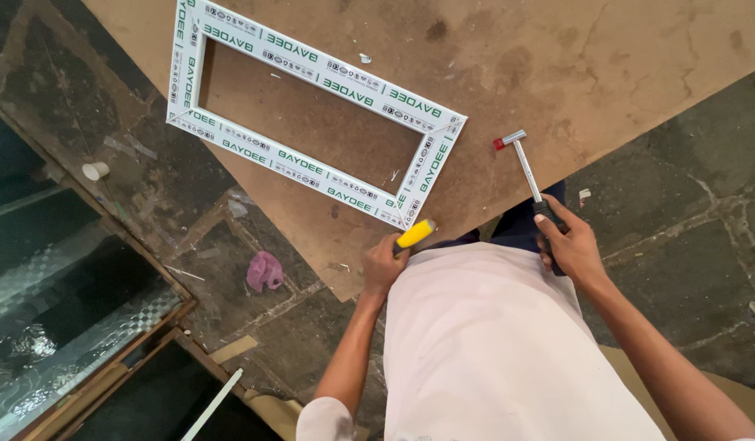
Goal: The person assembles a white plastic window frame on a workbench. They use a rubber mallet to tap the frame pieces together and a utility knife to trim excess material from the corners. The person repeatedly adjusts the frame and continues tapping and trimming until the assembly is complete.
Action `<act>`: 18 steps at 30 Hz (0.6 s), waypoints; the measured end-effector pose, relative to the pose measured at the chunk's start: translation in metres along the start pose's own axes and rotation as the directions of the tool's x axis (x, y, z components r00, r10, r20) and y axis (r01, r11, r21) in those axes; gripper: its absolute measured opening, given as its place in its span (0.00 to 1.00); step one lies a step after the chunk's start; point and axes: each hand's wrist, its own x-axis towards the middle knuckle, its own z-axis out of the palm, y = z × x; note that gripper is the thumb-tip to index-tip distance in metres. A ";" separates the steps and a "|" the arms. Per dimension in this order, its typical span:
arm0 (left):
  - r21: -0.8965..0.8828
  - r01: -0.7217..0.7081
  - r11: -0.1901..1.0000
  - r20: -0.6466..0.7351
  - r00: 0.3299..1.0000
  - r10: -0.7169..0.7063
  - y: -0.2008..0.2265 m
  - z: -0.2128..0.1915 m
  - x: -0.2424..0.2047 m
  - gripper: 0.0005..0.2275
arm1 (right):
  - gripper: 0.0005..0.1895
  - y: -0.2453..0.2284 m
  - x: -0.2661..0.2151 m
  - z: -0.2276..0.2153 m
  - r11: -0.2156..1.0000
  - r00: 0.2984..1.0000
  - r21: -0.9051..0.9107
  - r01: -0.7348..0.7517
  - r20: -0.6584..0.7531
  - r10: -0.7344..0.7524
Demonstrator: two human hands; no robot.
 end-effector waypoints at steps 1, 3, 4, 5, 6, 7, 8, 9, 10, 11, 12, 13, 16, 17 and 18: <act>0.003 0.011 1.000 -0.035 0.999 -0.011 0.005 -0.003 0.003 0.15 | 0.26 0.000 0.001 0.000 1.000 1.000 0.007 -0.004 0.004 0.004; 0.009 0.035 0.999 -0.105 0.994 -0.033 0.015 -0.010 0.008 0.14 | 0.26 0.000 0.002 0.001 1.000 1.000 0.019 -0.012 0.013 0.012; -0.006 0.041 0.999 -0.105 0.994 -0.042 0.019 -0.012 0.012 0.15 | 0.25 0.000 0.002 0.001 0.999 1.000 0.035 0.000 0.021 -0.001; -0.023 0.050 0.998 -0.105 0.993 -0.053 0.024 -0.014 0.016 0.16 | 0.25 0.001 0.002 0.001 0.999 0.999 0.048 0.012 0.029 -0.013; -0.040 0.060 0.997 -0.105 0.992 -0.064 0.028 -0.015 0.018 0.17 | 0.25 0.001 0.002 0.000 0.998 0.999 0.060 0.023 0.038 -0.025; -0.097 0.078 0.992 -0.085 0.993 -0.087 0.031 -0.016 0.021 0.17 | 0.25 0.001 0.003 0.001 0.999 0.999 0.048 0.023 0.041 -0.025; -0.153 0.098 0.983 -0.064 0.992 -0.109 0.035 -0.016 0.023 0.17 | 0.25 0.000 0.004 0.001 0.999 0.999 0.035 0.023 0.043 -0.024; -0.208 0.117 0.971 -0.040 0.991 -0.128 0.038 -0.017 0.025 0.17 | 0.25 0.000 0.004 0.002 0.999 0.999 0.025 0.022 0.045 -0.023; -0.251 0.193 0.949 -0.010 0.979 -0.201 0.039 -0.017 0.025 0.16 | 0.25 0.000 0.004 0.002 0.999 0.999 0.023 0.021 0.047 -0.022; -0.291 0.266 0.919 0.024 0.962 -0.271 0.040 -0.015 0.026 0.14 | 0.25 -0.001 0.004 0.001 1.000 0.999 0.022 0.022 0.047 -0.023; -0.328 0.338 0.882 0.062 0.940 -0.337 0.040 -0.014 0.027 0.13 | 0.25 -0.001 0.005 0.001 1.000 0.999 0.021 0.022 0.048 -0.023; -0.364 0.385 0.848 0.057 0.918 -0.392 0.039 -0.012 0.027 0.12 | 0.25 -0.002 0.005 0.000 0.999 0.999 0.025 0.020 0.048 -0.021; -0.434 0.489 0.757 0.054 0.853 -0.520 0.033 -0.006 0.024 0.11 | 0.25 -0.001 0.005 0.001 0.999 0.999 0.032 0.010 0.045 -0.012; -0.432 0.506 0.746 0.053 0.841 -0.539 0.029 -0.006 0.022 0.11 | 0.25 0.000 0.005 0.001 0.999 0.999 0.035 0.005 0.041 -0.006; -0.431 0.523 0.735 0.053 0.828 -0.558 0.027 -0.006 0.020 0.10 | 0.25 0.002 0.004 0.001 0.999 0.999 0.038 -0.001 0.036 0.000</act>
